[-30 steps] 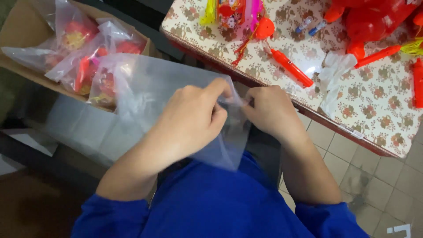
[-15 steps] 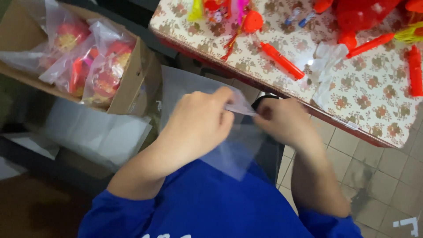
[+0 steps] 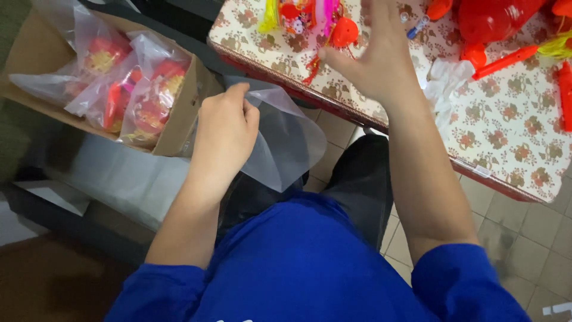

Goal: Assembling decorative plastic lanterns by attaching sticks and batteries, then individually bagging them and packing them into a cardboard box.

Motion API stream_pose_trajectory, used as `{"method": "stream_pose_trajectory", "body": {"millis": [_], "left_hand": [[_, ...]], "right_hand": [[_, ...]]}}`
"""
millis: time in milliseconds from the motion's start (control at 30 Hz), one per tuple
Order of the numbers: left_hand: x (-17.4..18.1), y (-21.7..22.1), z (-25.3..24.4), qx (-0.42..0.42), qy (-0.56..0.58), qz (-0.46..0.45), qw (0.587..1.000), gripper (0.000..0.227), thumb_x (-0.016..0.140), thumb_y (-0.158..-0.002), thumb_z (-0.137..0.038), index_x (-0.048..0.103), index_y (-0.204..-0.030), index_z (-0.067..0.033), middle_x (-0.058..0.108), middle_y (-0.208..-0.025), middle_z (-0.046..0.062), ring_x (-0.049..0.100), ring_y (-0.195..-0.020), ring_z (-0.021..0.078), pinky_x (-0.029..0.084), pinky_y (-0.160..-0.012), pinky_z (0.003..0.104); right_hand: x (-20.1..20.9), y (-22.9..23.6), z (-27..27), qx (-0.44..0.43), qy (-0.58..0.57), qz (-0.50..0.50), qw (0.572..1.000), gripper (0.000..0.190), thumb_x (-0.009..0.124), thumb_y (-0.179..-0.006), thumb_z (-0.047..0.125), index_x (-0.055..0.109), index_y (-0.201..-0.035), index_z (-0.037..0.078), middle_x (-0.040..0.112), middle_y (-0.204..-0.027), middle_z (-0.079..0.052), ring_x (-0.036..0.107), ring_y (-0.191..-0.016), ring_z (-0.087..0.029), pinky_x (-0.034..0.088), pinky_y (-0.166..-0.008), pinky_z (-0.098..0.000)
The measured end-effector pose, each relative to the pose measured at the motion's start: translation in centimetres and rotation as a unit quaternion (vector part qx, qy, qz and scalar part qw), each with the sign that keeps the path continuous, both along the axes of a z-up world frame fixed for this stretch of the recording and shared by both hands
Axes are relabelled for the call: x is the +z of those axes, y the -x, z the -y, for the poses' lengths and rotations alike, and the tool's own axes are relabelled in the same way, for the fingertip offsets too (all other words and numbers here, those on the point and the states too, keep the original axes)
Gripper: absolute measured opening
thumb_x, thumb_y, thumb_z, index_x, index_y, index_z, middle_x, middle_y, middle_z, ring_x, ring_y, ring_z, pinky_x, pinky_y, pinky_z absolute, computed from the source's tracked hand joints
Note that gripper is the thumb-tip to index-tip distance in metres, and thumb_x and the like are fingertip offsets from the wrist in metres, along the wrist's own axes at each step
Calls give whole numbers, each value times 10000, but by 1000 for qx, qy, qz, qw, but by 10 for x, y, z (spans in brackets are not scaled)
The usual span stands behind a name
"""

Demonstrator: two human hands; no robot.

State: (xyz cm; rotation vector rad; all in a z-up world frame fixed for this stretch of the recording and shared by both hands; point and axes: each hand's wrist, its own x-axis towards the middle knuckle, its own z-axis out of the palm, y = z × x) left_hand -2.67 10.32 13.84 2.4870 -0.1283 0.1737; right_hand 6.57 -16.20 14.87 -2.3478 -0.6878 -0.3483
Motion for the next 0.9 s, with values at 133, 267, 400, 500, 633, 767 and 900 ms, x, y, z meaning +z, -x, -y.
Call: {"method": "stream_pose_trajectory", "body": {"millis": [133,267,400,500,633,767,900], "left_hand": [[-13,-5,-10,-6,-57,59,997,183,525,-959,-33,697,-959,28,677,-766,183,642,-684,414,471,-607,528],[-8,-8,-13,16,-114,62,991,171,589,-1019,-118,742,-1037,-44,691,-832,132,685,-701,321,544,-600,460],[-13,-17,-20,14,-97,49,994,155,560,-1019,-139,697,-1013,-67,660,-736,140,655,-623,388,509,-552,532],[-24,-24,-21,-25,-23,14,999,178,537,-1029,-119,701,-1028,-50,730,-809,129,685,-683,363,512,-599,495],[-34,-35,-25,-60,-1,74,995,167,554,-1010,-78,706,-971,-19,726,-826,152,679,-712,370,506,-643,502],[-29,-44,-24,-47,58,37,997,191,588,-1008,-85,715,-877,-30,736,-777,132,675,-654,305,471,-599,451],[-22,-51,-20,-40,77,26,996,180,604,-1019,-90,746,-943,-12,762,-828,131,715,-682,291,560,-630,383]], "right_hand": [[11,-27,-25,-15,57,-80,995,946,890,-1004,348,187,-1592,115,310,-1628,-219,394,-1424,-434,351,-1121,-568],[41,-44,-37,-21,98,-238,966,1149,937,-815,251,122,-1608,83,153,-1694,-225,166,-1553,-433,107,-1245,-557],[27,-66,-34,4,131,-234,963,1059,925,-781,194,240,-1582,96,310,-1633,-228,313,-1467,-472,306,-1138,-578],[21,-60,-38,11,121,-232,965,934,891,-827,233,320,-1543,49,496,-1502,-237,471,-1346,-465,388,-1034,-585],[9,-45,-35,20,48,-201,978,818,839,-921,91,297,-1533,55,483,-1397,-239,557,-1191,-382,495,-993,-516],[-3,-27,-18,152,-145,-140,967,652,730,-1016,20,279,-1479,104,477,-1411,-300,611,-1302,-473,596,-1049,-542],[0,-9,-5,220,-211,-158,939,798,745,-960,-20,226,-1543,148,399,-1443,-246,598,-1366,-497,695,-950,-612]]}}
